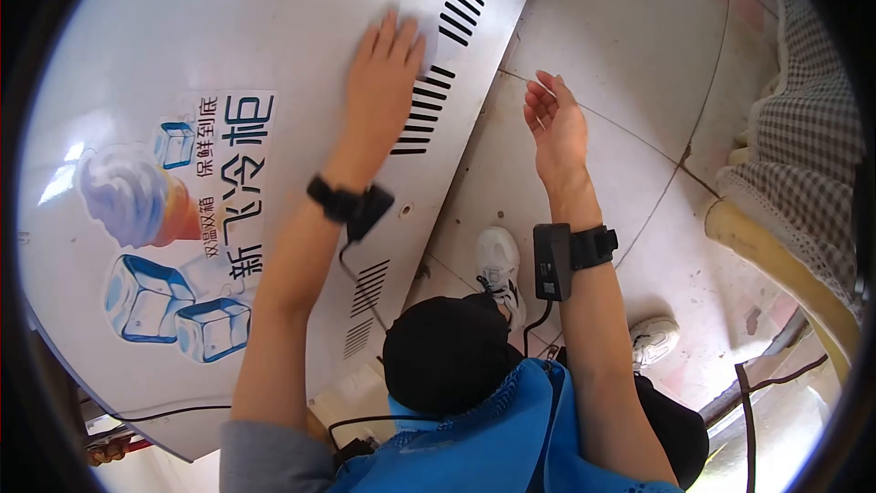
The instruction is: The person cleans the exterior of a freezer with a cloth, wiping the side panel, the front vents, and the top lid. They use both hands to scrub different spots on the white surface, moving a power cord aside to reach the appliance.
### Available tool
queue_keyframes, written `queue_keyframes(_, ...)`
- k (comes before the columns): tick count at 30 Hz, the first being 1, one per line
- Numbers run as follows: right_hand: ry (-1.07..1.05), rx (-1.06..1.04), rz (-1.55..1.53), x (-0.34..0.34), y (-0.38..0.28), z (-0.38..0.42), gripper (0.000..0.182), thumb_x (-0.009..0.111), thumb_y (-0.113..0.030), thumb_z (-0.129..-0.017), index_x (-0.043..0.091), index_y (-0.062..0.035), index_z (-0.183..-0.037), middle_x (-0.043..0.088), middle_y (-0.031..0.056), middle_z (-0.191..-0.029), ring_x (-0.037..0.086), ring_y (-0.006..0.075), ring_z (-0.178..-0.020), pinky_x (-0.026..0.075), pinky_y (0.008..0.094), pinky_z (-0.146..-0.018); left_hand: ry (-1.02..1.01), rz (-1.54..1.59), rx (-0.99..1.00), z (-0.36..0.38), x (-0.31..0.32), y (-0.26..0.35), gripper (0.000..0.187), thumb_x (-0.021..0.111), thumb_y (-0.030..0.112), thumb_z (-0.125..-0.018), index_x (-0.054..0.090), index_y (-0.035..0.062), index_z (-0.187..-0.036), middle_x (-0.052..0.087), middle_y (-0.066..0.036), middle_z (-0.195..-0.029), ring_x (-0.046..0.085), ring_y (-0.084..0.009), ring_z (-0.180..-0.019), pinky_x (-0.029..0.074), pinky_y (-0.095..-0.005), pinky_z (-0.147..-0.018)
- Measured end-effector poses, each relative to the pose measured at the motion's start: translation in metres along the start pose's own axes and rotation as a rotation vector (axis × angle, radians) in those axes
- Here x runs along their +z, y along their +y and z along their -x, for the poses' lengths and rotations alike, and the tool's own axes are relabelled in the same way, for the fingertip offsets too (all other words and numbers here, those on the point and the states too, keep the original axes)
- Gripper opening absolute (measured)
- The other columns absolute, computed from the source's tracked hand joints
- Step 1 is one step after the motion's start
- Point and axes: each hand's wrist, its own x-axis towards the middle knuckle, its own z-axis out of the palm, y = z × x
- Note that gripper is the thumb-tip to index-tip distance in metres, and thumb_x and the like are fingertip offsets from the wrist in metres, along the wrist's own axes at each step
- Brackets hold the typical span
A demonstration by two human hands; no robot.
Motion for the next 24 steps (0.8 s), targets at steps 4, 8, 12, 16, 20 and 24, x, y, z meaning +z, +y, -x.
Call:
queue_keyframes(4,-0.014,0.015,0.012,0.003,0.002,0.002,0.028,0.047,-0.027,-0.096,0.060,-0.0056,-0.108,0.060,0.0021,-0.093,0.055,0.0100,-0.084,0.046,0.0253,-0.077,-0.341,0.065,-0.049,0.117,-0.025,0.035,0.045,0.050,0.003,-0.080,0.054,0.0050,-0.125,0.046,-0.008,-0.139,0.034,-0.0291,-0.135,0.029,-0.0426,-0.109)
queue_keyframes(8,-0.011,0.011,0.034,0.002,0.011,-0.002,0.027,0.046,-0.026,-0.096,0.060,-0.0053,-0.107,0.061,0.0022,-0.093,0.055,0.0099,-0.083,0.046,0.0250,-0.076,-0.422,0.094,-0.067,0.166,-0.050,0.038,0.047,0.049,0.003,-0.081,0.051,0.0044,-0.128,0.044,-0.007,-0.140,0.033,-0.0275,-0.136,0.026,-0.0438,-0.110)
queue_keyframes(12,-0.022,0.037,0.067,-0.001,0.025,-0.002,0.026,0.046,-0.025,-0.096,0.060,-0.0055,-0.107,0.061,0.0023,-0.093,0.056,0.0096,-0.083,0.046,0.0247,-0.076,-0.307,0.036,-0.122,0.098,-0.041,0.032,0.047,0.048,0.001,-0.082,0.051,0.0057,-0.129,0.045,-0.006,-0.139,0.034,-0.0269,-0.135,0.025,-0.0442,-0.111)
queue_keyframes(16,-0.045,0.071,0.167,-0.002,0.042,0.004,0.025,0.046,-0.024,-0.096,0.060,-0.0064,-0.107,0.062,0.0026,-0.093,0.056,0.0089,-0.082,0.046,0.0235,-0.074,-0.056,0.036,-0.125,0.020,0.002,0.011,0.045,0.047,0.000,-0.083,0.052,0.0054,-0.128,0.046,-0.007,-0.139,0.036,-0.0271,-0.133,0.025,-0.0431,-0.111)
queue_keyframes(20,-0.123,0.141,0.247,0.001,0.062,0.007,0.024,0.046,-0.024,-0.096,0.061,-0.0071,-0.106,0.064,0.0024,-0.091,0.056,0.0086,-0.079,0.046,0.0226,-0.072,-0.001,0.002,-0.051,0.016,0.009,0.012,0.039,0.051,0.004,-0.081,0.056,0.0021,-0.120,0.050,-0.009,-0.133,0.041,-0.0253,-0.129,0.028,-0.0403,-0.110)
queue_keyframes(24,-0.091,0.187,0.264,-0.003,0.072,0.006,0.024,0.046,-0.023,-0.096,0.061,-0.0071,-0.106,0.064,0.0021,-0.091,0.057,0.0085,-0.078,0.046,0.0228,-0.071,-0.280,0.072,0.095,0.123,0.032,0.043,0.040,0.051,0.005,-0.080,0.056,0.0001,-0.119,0.051,-0.011,-0.130,0.045,-0.0265,-0.124,0.026,-0.0405,-0.112)
